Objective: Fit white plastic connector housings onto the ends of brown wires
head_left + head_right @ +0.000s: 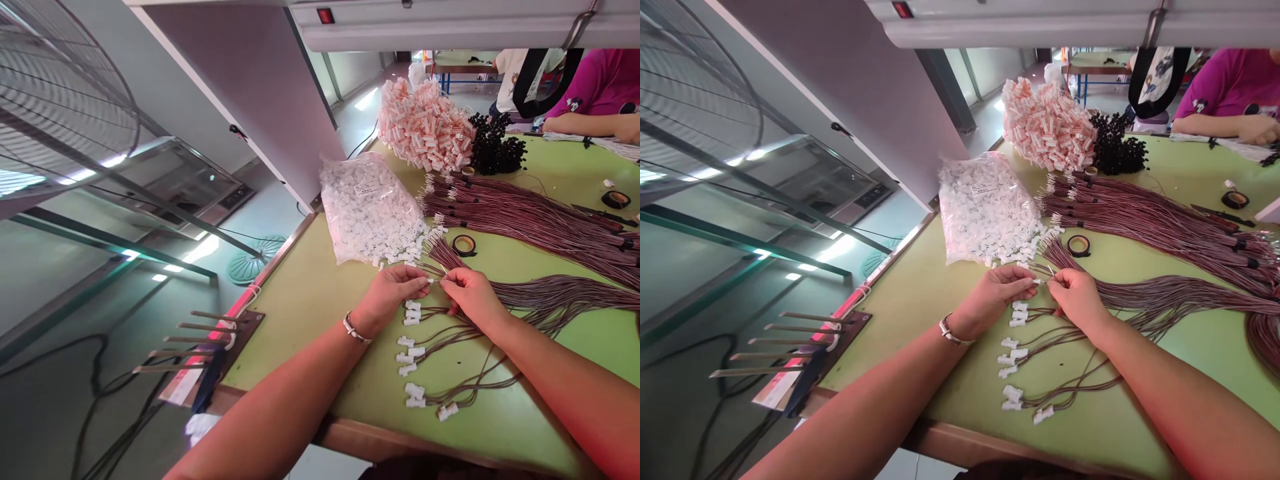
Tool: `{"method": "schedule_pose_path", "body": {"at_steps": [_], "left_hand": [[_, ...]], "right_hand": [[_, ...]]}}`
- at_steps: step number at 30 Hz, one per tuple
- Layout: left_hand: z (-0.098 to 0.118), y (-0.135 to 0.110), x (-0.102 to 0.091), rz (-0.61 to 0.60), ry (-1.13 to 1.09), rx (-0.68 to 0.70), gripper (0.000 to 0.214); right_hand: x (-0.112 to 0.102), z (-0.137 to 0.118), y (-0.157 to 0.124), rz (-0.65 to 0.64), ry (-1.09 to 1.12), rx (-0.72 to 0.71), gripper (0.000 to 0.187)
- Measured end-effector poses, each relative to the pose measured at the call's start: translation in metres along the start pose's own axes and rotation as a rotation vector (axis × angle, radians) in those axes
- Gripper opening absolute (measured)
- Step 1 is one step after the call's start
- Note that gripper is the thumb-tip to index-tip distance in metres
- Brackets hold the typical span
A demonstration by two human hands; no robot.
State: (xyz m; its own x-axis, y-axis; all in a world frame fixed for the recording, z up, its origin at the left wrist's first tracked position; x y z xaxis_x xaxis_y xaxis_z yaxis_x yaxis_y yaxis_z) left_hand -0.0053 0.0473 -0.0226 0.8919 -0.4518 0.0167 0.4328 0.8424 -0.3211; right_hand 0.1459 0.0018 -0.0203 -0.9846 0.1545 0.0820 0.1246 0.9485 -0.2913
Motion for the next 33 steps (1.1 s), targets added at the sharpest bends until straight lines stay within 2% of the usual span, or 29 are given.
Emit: {"method": "schedule_pose_path", "body": {"at_steps": [4, 7, 11, 18, 24, 28, 33], "left_hand": [[0.0, 0.0, -0.001, 0.012, 0.116, 0.05, 0.024], [0.003, 0.0, 0.0, 0.023, 0.275, 0.15, 0.016], [0.006, 0.0, 0.001, 0.032, 0.383, 0.239, 0.008], [0.001, 0.0, 0.008, -0.028, 0.31, 0.131, 0.006], [0.0, -0.005, 0.011, 0.079, 0.23, 0.125, 0.005], [-0.003, -0.004, 0.011, 0.092, 0.173, 0.125, 0.008], [-0.005, 0.0, 0.009, 0.083, 0.177, 0.153, 0.014]], "right_hand": [[-0.002, 0.001, 0.002, -0.054, -0.146, -0.134, 0.022], [-0.003, 0.001, 0.005, -0.107, -0.234, -0.244, 0.021], [-0.003, 0.002, 0.006, -0.15, -0.268, -0.259, 0.023], [-0.002, 0.003, 0.005, -0.157, -0.33, -0.283, 0.022], [-0.002, 0.004, 0.005, -0.119, -0.299, -0.29, 0.02], [-0.001, 0.004, 0.005, -0.117, -0.215, -0.259, 0.022], [0.0, 0.003, 0.005, -0.088, -0.226, -0.224, 0.022]]}}
Point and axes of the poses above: each hand's wrist, its own y-axis towards the middle knuckle, its own x-axis out of the palm, z = x × y, the point moved 3 cm from there along y, towards the middle knuckle, and after that the axes turned 14 degrees about y, right-handed, at the moved point
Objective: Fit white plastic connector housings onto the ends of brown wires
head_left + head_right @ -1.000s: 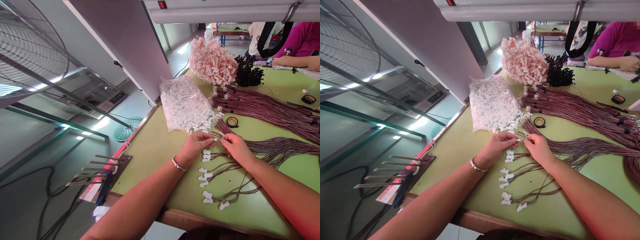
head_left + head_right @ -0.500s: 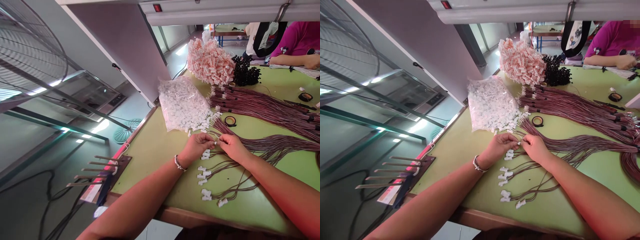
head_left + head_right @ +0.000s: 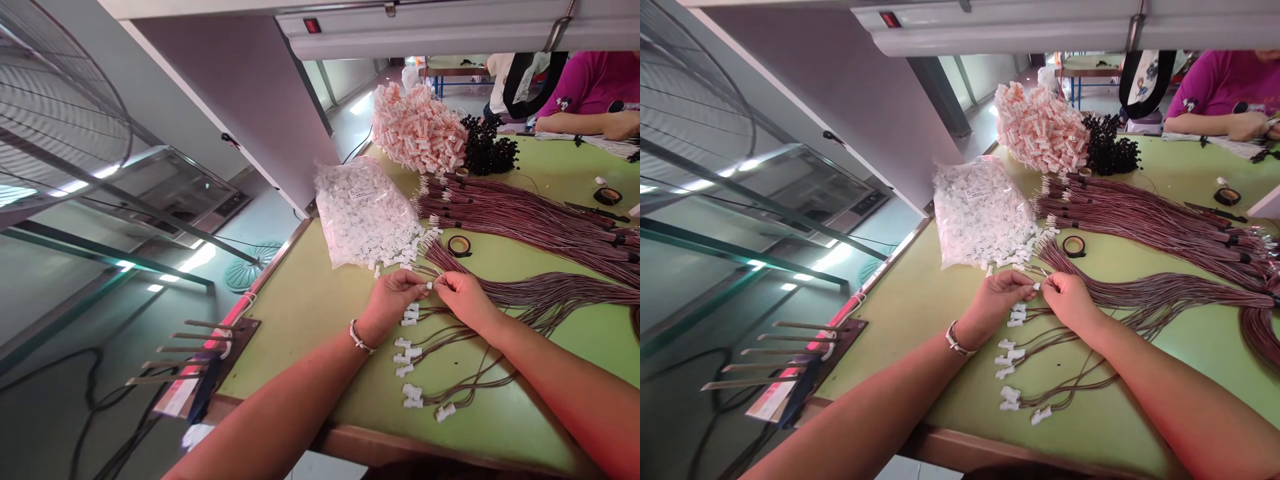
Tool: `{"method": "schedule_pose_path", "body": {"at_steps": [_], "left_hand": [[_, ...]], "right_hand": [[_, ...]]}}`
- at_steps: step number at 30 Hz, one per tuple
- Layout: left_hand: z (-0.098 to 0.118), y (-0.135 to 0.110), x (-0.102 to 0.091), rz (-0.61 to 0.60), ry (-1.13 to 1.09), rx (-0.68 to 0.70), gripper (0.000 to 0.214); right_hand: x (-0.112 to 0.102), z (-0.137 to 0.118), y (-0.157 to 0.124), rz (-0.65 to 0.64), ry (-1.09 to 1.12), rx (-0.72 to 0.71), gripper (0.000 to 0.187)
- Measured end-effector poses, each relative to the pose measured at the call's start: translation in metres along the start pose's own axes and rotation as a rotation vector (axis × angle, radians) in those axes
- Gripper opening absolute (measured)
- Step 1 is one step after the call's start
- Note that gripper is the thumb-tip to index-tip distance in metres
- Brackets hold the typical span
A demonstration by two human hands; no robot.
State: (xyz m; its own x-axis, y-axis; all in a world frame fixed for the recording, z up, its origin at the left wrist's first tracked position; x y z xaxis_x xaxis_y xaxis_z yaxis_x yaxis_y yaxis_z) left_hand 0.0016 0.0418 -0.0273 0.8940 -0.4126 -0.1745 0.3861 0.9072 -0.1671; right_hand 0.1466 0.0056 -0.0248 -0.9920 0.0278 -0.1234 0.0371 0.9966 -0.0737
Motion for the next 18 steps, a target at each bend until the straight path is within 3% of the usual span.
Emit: {"method": "schedule_pose_path", "body": {"at_steps": [7, 13, 15, 18], "left_hand": [[0.0023, 0.0006, -0.0051, -0.024, 0.047, -0.019, 0.016], [0.0045, -0.0013, -0.0049, -0.019, 0.061, 0.018, 0.013], [0.0046, -0.0011, -0.0051, -0.016, 0.063, 0.034, 0.013], [0.0044, -0.0003, -0.0044, -0.034, 0.093, 0.052, 0.012]], "right_hand": [[-0.0009, -0.0049, -0.0017, -0.043, 0.019, 0.036, 0.021], [-0.0008, -0.0001, -0.0054, 0.006, 0.1, 0.287, 0.016], [-0.001, -0.0009, -0.0051, -0.007, 0.068, 0.236, 0.018], [-0.0019, -0.0033, -0.0037, -0.008, -0.026, 0.047, 0.02]]}}
Point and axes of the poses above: each hand's wrist, its own y-axis towards the middle knuckle, its own x-axis out of the palm, z = x × y, the point moved 3 cm from there along y, towards the middle knuckle, and after that the axes turned 14 degrees about y, right-handed, at the moved point
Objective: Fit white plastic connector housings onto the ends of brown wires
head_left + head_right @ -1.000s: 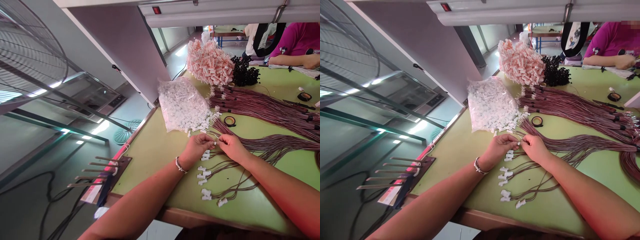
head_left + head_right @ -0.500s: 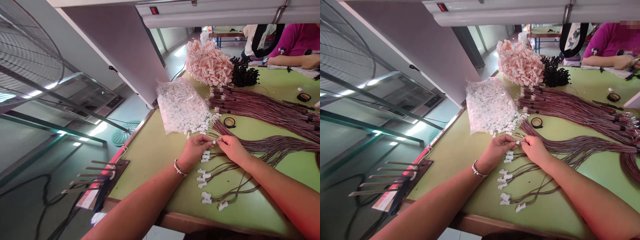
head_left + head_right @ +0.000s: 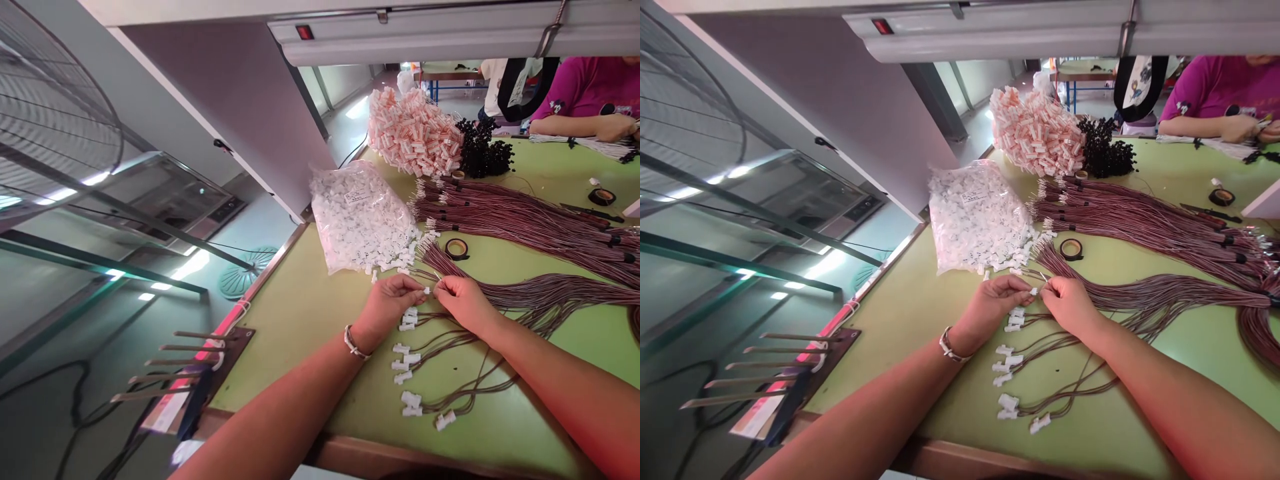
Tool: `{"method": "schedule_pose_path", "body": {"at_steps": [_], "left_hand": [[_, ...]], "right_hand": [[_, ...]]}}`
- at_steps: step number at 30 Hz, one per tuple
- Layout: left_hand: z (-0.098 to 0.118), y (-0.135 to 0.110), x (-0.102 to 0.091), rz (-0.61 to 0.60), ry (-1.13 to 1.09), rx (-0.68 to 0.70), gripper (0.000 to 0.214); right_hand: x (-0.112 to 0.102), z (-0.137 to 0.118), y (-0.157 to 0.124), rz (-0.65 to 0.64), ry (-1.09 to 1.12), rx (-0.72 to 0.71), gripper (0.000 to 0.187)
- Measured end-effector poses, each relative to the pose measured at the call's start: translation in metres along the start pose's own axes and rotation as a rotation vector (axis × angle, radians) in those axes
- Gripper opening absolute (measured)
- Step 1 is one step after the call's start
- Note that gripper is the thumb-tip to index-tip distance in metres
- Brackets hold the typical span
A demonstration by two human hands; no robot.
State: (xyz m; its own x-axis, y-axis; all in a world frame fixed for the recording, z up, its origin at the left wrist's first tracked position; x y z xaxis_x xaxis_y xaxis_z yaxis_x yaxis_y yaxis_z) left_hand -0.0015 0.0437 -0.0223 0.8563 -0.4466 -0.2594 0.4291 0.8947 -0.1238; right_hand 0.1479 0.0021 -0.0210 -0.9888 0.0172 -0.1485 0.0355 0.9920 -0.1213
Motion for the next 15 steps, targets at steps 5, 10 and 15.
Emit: {"method": "schedule_pose_path", "body": {"at_steps": [5, 10, 15], "left_hand": [[-0.0003, -0.0009, 0.0044, -0.034, 0.033, -0.01, 0.007], [-0.0001, -0.0038, 0.0048, -0.015, 0.017, -0.036, 0.01], [-0.0009, -0.0019, -0.0031, 0.048, -0.018, -0.051, 0.015]], "right_hand": [[0.0021, 0.0055, 0.0012, -0.042, -0.1, -0.089, 0.019], [0.0008, 0.0056, 0.0008, -0.037, -0.073, -0.089, 0.02], [-0.0017, 0.0018, 0.0009, -0.034, -0.01, -0.025, 0.02]]}}
Point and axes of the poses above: each hand's wrist, its own y-axis towards the middle knuckle, its own x-axis out of the palm, z = x × y, the point moved 3 cm from there along y, towards the middle knuckle, and after that the axes turned 14 degrees about y, right-handed, at the moved point
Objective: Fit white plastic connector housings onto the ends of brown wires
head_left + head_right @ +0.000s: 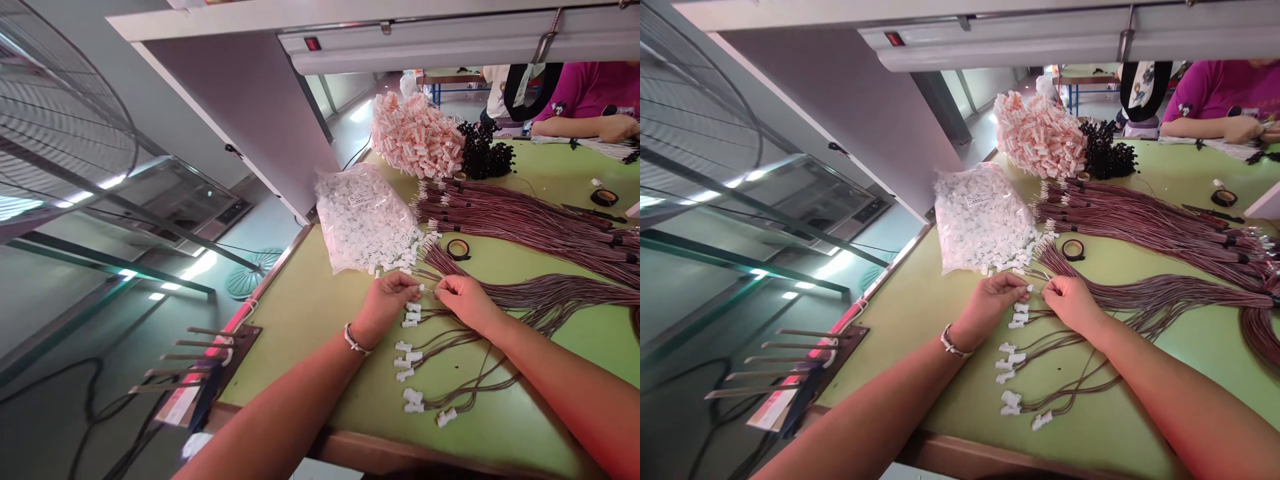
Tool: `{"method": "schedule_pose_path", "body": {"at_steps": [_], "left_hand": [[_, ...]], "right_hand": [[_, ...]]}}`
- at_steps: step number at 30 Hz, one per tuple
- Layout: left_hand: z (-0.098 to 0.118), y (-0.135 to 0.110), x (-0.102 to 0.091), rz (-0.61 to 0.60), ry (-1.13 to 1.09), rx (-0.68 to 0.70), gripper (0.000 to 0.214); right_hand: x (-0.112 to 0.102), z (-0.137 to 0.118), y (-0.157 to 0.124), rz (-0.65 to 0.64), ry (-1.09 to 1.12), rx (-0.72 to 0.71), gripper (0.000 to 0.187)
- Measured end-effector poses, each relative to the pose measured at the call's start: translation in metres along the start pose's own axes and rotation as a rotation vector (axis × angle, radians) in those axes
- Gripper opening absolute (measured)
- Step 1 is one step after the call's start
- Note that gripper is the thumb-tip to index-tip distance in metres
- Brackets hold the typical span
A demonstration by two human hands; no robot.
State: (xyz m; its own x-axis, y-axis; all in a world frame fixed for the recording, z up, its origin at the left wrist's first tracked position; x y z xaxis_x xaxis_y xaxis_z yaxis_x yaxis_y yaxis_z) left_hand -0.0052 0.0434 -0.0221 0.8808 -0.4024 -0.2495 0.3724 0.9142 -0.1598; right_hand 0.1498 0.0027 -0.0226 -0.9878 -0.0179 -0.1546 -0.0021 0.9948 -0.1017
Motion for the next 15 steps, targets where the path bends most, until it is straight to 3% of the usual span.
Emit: {"method": "schedule_pose_path", "body": {"at_steps": [9, 15], "left_hand": [[0.0032, 0.0026, -0.0017, -0.08, 0.049, 0.05, 0.018], [0.0068, 0.0026, -0.0065, 0.051, 0.34, 0.277, 0.006]], "right_hand": [[-0.0011, 0.0, 0.001, 0.007, 0.064, 0.073, 0.02], [0.0003, -0.0007, 0.0016, 0.022, 0.018, -0.041, 0.02]]}}
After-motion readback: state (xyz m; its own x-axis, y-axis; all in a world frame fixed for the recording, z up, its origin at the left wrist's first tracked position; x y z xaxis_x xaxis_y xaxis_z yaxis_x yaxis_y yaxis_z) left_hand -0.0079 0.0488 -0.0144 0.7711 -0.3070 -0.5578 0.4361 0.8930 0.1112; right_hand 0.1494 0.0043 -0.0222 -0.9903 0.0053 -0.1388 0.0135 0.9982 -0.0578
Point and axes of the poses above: each hand's wrist, its own y-axis towards the middle knuckle, its own x-axis out of the palm, z = x × y, the point moved 3 cm from there along y, towards the middle knuckle, and after that the axes turned 14 degrees about y, right-handed, at the moved point
